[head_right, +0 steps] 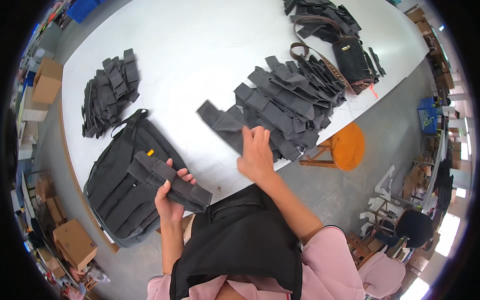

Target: Sort and organize black fabric straps on a large white table in a manufacturing facility.

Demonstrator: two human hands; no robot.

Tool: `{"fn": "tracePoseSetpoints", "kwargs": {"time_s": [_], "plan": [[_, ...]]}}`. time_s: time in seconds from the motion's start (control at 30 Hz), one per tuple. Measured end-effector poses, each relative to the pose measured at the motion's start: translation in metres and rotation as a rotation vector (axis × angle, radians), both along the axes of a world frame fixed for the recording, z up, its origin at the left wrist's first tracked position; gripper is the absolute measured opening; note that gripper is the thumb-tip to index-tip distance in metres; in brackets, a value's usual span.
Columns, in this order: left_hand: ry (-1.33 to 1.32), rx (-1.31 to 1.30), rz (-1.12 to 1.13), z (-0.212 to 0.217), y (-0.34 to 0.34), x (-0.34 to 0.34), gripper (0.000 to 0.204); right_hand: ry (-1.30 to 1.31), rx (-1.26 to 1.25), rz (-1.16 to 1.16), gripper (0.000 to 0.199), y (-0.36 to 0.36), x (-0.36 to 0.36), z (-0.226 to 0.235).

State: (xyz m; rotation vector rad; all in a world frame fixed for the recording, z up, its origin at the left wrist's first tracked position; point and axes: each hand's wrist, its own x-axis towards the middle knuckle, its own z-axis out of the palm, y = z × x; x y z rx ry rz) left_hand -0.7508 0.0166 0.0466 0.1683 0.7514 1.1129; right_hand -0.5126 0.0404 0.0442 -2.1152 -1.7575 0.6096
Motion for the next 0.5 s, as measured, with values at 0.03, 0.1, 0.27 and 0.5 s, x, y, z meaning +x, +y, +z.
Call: {"fn": "tracePoseSetpoints", "kwargs": {"time_s": [0.03, 0.1, 0.27, 0.5], "plan": [[-0.012, 0.009, -0.016, -0.001, 0.004, 0.005, 0.064, -0.012, 0.009, -0.016, 0.062, 0.000, 0.011, -0.017], [-0.021, -0.047, -0.112, -0.002, 0.014, 0.026, 0.063, -0.202, -0.058, 0.021, 0.065, -0.007, 0.039, -0.063], [0.003, -0.055, -0.158, 0.000, 0.020, 0.029, 0.061, 0.182, -0.382, -0.303, 0.064, 0.014, 0.043, -0.010], [0.067, -0.102, -0.125, -0.008, 0.031, 0.030, 0.056, 1.154, -0.572, -0.346, 0.054, 0.010, 0.031, -0.024]]}}
